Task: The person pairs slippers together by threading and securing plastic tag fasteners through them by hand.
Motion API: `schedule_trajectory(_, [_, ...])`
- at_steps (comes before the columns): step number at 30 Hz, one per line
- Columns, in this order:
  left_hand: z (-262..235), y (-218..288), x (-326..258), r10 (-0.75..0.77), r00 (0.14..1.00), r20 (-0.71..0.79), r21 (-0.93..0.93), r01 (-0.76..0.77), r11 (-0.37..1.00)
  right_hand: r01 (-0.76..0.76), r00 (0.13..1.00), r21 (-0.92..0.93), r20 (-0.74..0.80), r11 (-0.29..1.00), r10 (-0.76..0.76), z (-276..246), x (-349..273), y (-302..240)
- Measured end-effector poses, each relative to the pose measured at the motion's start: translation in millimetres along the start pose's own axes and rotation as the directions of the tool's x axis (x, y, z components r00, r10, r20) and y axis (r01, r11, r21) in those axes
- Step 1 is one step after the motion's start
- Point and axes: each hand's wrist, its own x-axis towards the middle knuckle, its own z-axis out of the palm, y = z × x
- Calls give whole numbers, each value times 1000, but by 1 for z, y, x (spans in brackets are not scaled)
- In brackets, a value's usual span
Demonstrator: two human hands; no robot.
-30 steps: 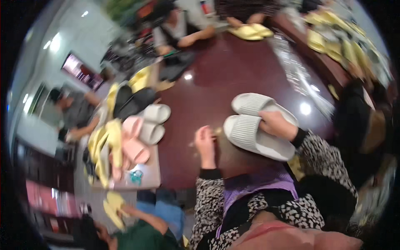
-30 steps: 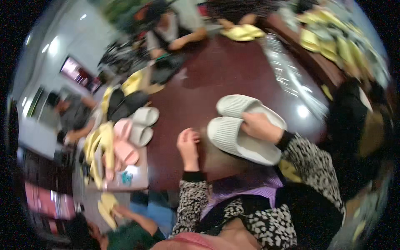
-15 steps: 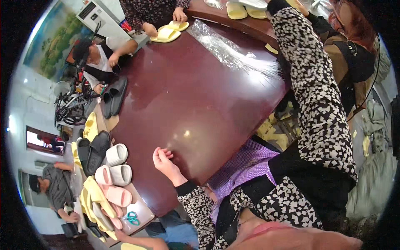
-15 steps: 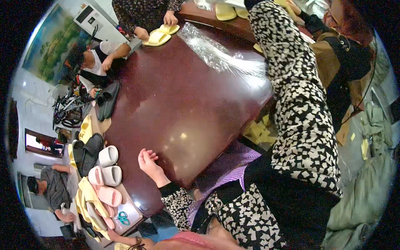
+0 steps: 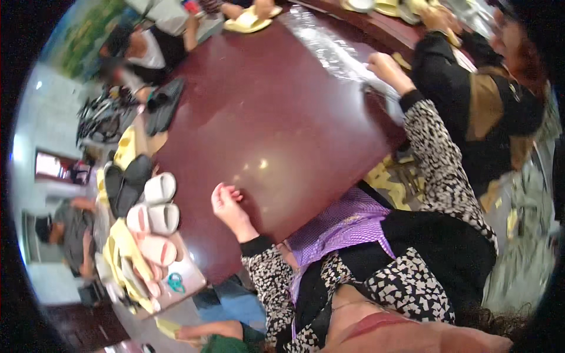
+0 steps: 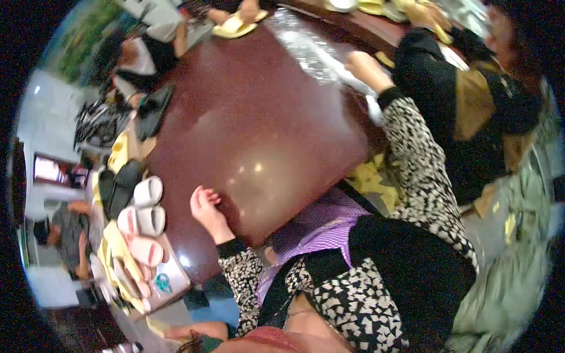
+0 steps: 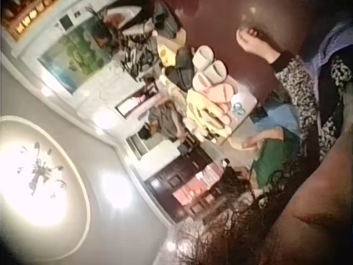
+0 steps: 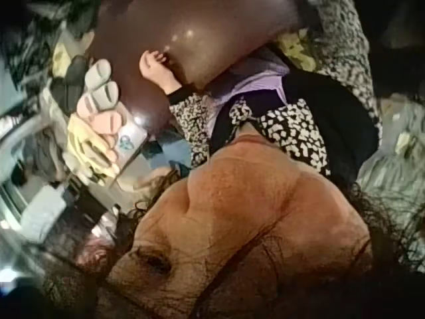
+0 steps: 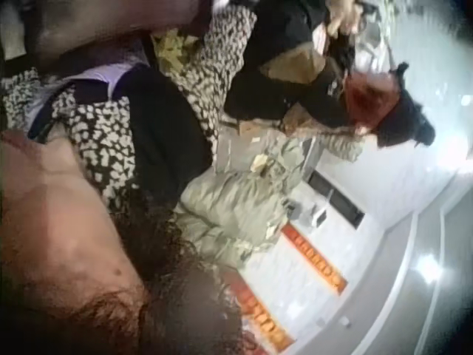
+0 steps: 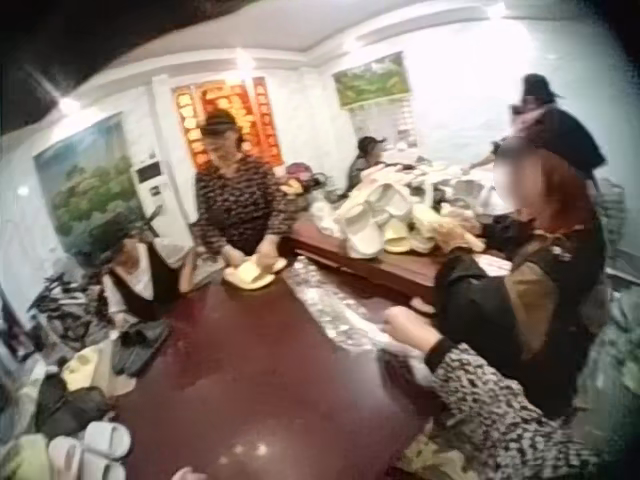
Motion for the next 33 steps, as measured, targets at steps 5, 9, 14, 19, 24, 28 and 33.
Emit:
schedule_trajectory(5, [19, 15, -10, 22, 999, 46, 23, -24, 999, -131, 984, -64, -132, 989, 122, -2, -21, 45])
schedule_trajectory(9, [12, 11, -13, -21, 1000, 18, -87, 23, 996, -161, 987, -12, 15, 987, 161, -2, -14, 45])
schedule_trajectory(14, [6, 14, -16, 0, 1000, -10, -113, -1, 994, -96, 995, -170, -31, 981, 92, 0, -1, 22])
schedule_trajectory(19, [13, 12, -12, -11, 1000, 15, -139, 13, 990, 35, 987, -413, -127, 910, -96, -13, 5, 28])
schedule_trajectory(24, [11, 7, -8, -4, 1000, 18, -113, 6, 994, -96, 989, -99, -126, 990, 83, -29, -5, -9])
schedule_trajectory(28, [12, 7, -8, 15, 1000, 26, -103, -12, 995, 38, 969, 80, -247, 996, -17, -39, -26, -42])
schedule_trajectory(33, [11, 6, -13, 26, 1000, 1, -96, -25, 995, -594, 766, 802, 589, -65, 259, -23, -70, -106])
